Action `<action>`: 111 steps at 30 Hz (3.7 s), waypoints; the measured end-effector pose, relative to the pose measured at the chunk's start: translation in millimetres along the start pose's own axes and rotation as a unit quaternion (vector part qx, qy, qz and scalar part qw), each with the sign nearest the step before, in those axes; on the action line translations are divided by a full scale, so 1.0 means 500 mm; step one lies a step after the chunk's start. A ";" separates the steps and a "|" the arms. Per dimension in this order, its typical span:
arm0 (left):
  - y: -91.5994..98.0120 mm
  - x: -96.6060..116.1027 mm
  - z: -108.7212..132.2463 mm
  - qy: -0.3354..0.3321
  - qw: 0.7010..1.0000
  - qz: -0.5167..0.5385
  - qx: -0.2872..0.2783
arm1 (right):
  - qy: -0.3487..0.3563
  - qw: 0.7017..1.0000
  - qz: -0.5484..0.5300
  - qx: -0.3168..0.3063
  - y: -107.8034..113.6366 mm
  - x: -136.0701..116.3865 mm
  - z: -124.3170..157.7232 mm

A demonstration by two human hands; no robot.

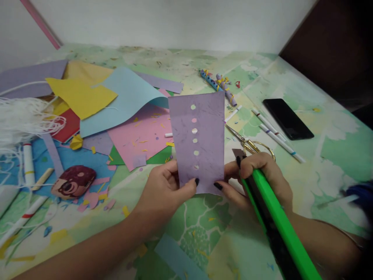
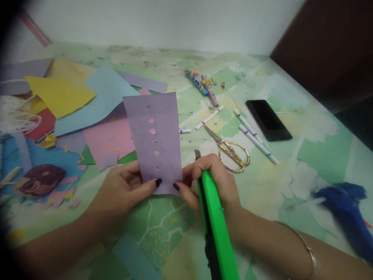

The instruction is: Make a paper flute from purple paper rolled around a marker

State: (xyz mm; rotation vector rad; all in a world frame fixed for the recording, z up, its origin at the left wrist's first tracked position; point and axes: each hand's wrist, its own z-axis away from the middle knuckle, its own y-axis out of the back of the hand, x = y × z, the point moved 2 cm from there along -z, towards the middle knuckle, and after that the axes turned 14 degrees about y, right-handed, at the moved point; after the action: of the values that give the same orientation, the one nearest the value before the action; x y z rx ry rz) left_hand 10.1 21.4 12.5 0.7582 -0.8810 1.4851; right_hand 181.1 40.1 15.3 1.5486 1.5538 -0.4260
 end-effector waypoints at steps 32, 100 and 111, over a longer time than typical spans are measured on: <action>0.010 0.003 -0.004 0.017 0.999 -0.003 -0.051 | -0.051 0.995 -0.069 0.042 -0.002 -0.003 -0.003; 0.026 -0.011 -0.023 -0.043 0.984 0.088 -0.151 | -0.081 0.992 -0.098 0.005 0.010 0.034 -0.013; 0.023 -0.004 -0.023 -0.047 0.989 0.047 -0.132 | -0.086 0.990 -0.109 0.009 0.008 0.032 -0.014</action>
State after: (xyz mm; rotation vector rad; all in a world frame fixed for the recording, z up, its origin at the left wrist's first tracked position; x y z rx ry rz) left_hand -1.0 29.8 3.7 0.6007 -1.1733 1.3884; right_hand 185.1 55.9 8.3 1.3221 1.5910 -0.6796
